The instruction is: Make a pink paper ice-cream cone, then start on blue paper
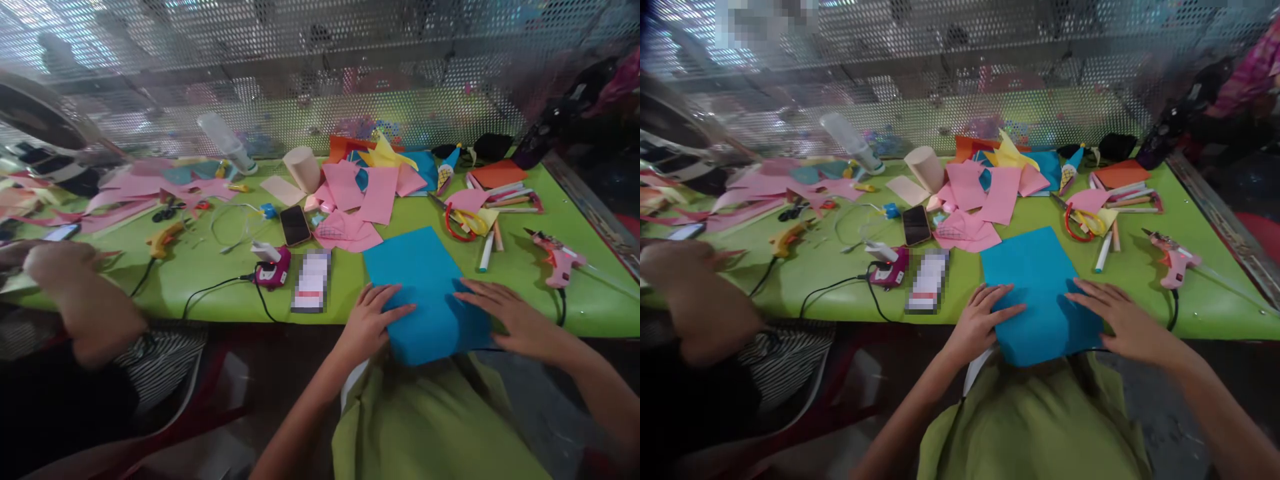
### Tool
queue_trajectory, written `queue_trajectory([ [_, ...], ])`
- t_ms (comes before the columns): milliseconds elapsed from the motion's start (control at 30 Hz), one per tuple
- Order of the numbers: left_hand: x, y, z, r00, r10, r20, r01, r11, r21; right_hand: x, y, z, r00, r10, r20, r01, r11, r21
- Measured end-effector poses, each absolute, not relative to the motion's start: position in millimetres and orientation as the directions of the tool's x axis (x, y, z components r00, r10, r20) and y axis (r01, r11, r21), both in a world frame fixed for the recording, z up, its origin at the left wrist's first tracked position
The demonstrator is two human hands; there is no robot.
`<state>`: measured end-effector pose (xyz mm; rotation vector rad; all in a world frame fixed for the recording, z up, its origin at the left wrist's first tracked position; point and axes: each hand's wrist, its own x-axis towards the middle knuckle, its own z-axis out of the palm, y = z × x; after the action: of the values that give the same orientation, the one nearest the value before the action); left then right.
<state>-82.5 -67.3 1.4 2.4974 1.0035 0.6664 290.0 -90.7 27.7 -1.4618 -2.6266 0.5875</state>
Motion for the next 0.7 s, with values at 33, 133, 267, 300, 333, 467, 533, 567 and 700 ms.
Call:
queue_trajectory([
  [33,-83.3,-67.3,1.9,0.648,0.715,0.261,0.529,-0.670,0.522,291.2,-91.6,27.2,-0.544,0.830,-0.126,0.800,0.468,-0.376],
  [133,-86.4,-67.0,5.8,0.646,0.732,0.217,0.451,-0.595,0.665,297.1,-92.6,27.6,-0.543,0.827,-0.146,0.794,0.449,-0.409],
  [267,-88.8,-69.2,13.5,0.592,0.785,0.182,0.383,-0.473,0.794,301.4,-87.6,23.5,-0.536,0.841,-0.077,0.783,0.461,-0.417],
  [300,-88.7,-70.3,14.6,0.573,0.800,0.180,0.372,-0.449,0.812,301.1,-85.2,21.0,-0.543,0.839,-0.043,0.770,0.476,-0.425],
  [333,-88.3,-71.6,15.0,0.552,0.814,0.183,0.361,-0.431,0.827,300.4,-82.4,18.3,-0.546,0.837,-0.009,0.755,0.488,-0.439],
  [467,-85.5,-76.6,13.5,0.466,0.866,0.182,0.349,-0.369,0.862,293.1,-72.8,12.5,-0.515,0.851,0.101,0.665,0.471,-0.579],
  [533,-83.7,-79.0,12.5,0.387,0.911,0.141,0.376,-0.296,0.878,286.4,-70.7,15.8,-0.470,0.876,0.110,0.600,0.409,-0.687],
  [567,-82.9,-80.2,12.0,0.342,0.933,0.115,0.385,-0.250,0.888,282.3,-70.2,18.9,-0.440,0.893,0.095,0.573,0.360,-0.736],
  [700,-79.7,-83.6,8.9,0.172,0.982,0.071,0.424,-0.139,0.895,264.1,-68.8,30.2,-0.298,0.955,0.003,0.606,0.192,-0.772],
])
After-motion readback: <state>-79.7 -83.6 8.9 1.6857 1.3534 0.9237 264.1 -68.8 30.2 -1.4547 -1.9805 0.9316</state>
